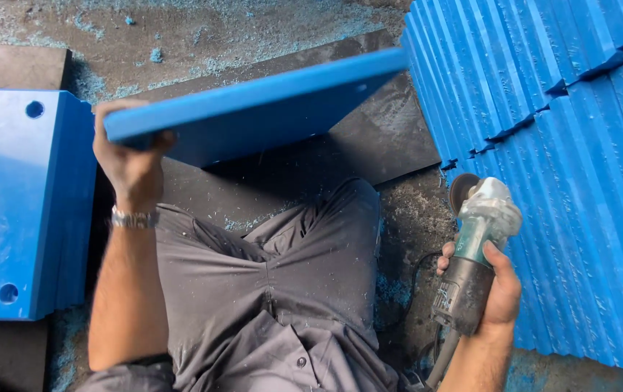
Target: Grinding the edges of blue plastic blocks using a handheld angle grinder.
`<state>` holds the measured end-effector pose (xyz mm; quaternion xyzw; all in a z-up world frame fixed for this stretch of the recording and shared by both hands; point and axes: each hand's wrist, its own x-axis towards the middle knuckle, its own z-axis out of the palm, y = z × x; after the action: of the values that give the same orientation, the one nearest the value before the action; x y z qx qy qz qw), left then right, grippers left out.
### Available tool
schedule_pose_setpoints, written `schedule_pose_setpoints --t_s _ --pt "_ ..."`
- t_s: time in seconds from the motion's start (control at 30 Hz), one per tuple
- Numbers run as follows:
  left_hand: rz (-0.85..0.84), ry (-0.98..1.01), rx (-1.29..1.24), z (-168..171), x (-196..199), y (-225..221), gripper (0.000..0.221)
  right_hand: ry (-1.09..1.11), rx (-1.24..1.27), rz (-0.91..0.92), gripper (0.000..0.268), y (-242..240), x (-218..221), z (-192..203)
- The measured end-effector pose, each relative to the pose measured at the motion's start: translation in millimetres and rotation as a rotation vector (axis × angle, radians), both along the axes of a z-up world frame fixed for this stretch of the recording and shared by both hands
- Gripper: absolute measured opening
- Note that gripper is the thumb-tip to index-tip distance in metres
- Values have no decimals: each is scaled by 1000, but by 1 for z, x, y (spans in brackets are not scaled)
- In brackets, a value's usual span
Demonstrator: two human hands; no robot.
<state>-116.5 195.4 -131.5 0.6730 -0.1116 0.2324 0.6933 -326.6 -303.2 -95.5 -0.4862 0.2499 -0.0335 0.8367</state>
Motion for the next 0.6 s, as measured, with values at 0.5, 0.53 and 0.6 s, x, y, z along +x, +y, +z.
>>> schedule_pose_setpoints --t_s 0.5,0.53,0.6 --pt "203 -138 1109 93 132 -204 28 73 23 63 51 21 -2 -13" --pt "202 -138 1107 79 137 -220 28 73 22 62 51 22 0 -15" --pt "127 -179 1138 50 143 -250 34 85 52 67 51 25 1 -19"
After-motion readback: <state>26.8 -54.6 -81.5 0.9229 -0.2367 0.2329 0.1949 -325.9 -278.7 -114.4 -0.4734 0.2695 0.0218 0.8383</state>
